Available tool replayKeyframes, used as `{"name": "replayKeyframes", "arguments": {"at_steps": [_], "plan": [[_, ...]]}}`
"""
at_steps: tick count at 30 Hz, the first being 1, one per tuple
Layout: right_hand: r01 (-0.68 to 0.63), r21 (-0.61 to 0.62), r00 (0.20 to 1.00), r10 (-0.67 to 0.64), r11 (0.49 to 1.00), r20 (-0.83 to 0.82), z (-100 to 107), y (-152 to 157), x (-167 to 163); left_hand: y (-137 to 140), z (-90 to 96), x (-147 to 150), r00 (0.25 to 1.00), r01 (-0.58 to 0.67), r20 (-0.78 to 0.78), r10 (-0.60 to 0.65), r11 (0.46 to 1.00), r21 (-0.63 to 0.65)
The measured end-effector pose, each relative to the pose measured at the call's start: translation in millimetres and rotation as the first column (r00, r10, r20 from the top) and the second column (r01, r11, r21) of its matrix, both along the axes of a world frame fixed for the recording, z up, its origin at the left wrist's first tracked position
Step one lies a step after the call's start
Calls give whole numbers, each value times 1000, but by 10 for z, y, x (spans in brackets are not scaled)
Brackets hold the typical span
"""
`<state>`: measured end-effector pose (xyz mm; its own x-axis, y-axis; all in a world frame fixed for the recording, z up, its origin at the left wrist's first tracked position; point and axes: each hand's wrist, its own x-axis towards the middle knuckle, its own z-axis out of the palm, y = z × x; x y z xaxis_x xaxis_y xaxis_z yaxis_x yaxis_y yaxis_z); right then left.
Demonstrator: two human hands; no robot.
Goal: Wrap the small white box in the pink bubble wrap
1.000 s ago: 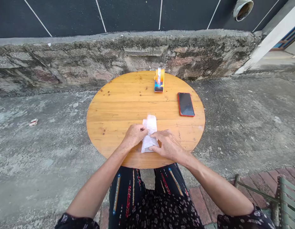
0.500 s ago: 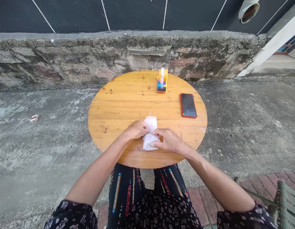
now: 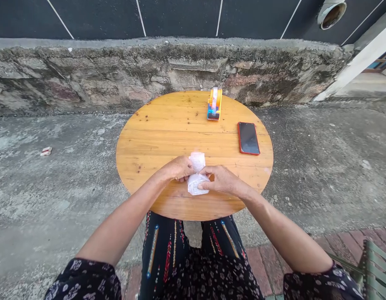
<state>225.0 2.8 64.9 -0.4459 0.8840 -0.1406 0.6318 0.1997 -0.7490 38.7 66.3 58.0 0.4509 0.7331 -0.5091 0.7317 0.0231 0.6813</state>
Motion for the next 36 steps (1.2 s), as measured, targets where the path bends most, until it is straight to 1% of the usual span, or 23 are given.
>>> {"name": "replayKeyframes", "arguments": {"at_steps": [3,5,7,9,11,12,14,16,17,19,21,24,30,33,36], "plan": [[-6,-5,1000,6,1000,10,-9,36,-1,-8,30,-7,1000,-12,-19,11,1000,-24],[-17,2,1000,17,1000,11,-6,49,-5,-30,42,-33,998,-56,-21,55,998,-22],[-21,9,1000,20,1000,16,-2,53,-8,-83,36,-88,994,-102,37,101,994,47],[-18,15,1000,18,1000,22,2,52,-9,-190,20,-170,983,-133,150,105,972,194],[-22,17,999,21,1000,26,3,49,-7,-357,5,-265,960,-170,269,75,921,350],[-26,18,999,26,1000,29,4,48,-6,-456,-4,-311,948,-200,309,72,892,405],[-39,22,999,38,999,37,7,50,-3,-658,-33,-386,925,-241,377,45,837,491],[-63,39,997,61,997,47,16,58,0,-822,-82,-425,902,-249,430,-33,774,582],[-77,53,996,74,996,54,22,62,1,-878,-113,-429,894,-247,441,-73,741,625],[-98,87,993,91,991,79,36,70,2,-930,-176,-409,885,-247,449,-122,694,676],[-113,120,988,98,986,121,50,68,1,-916,-217,-372,882,-245,449,-144,673,698],[-137,164,976,105,977,190,68,40,-3,-843,-214,-330,883,-226,438,-170,663,714],[-199,194,954,145,961,261,133,-39,-23,-750,-110,-314,907,-129,364,-212,683,718],[-231,202,948,174,952,265,145,-43,-28,-739,-81,-299,917,-104,339,-211,693,714],[-195,226,963,142,954,231,122,-36,-27,-742,-72,-284,926,-101,324,-192,702,705]]}}
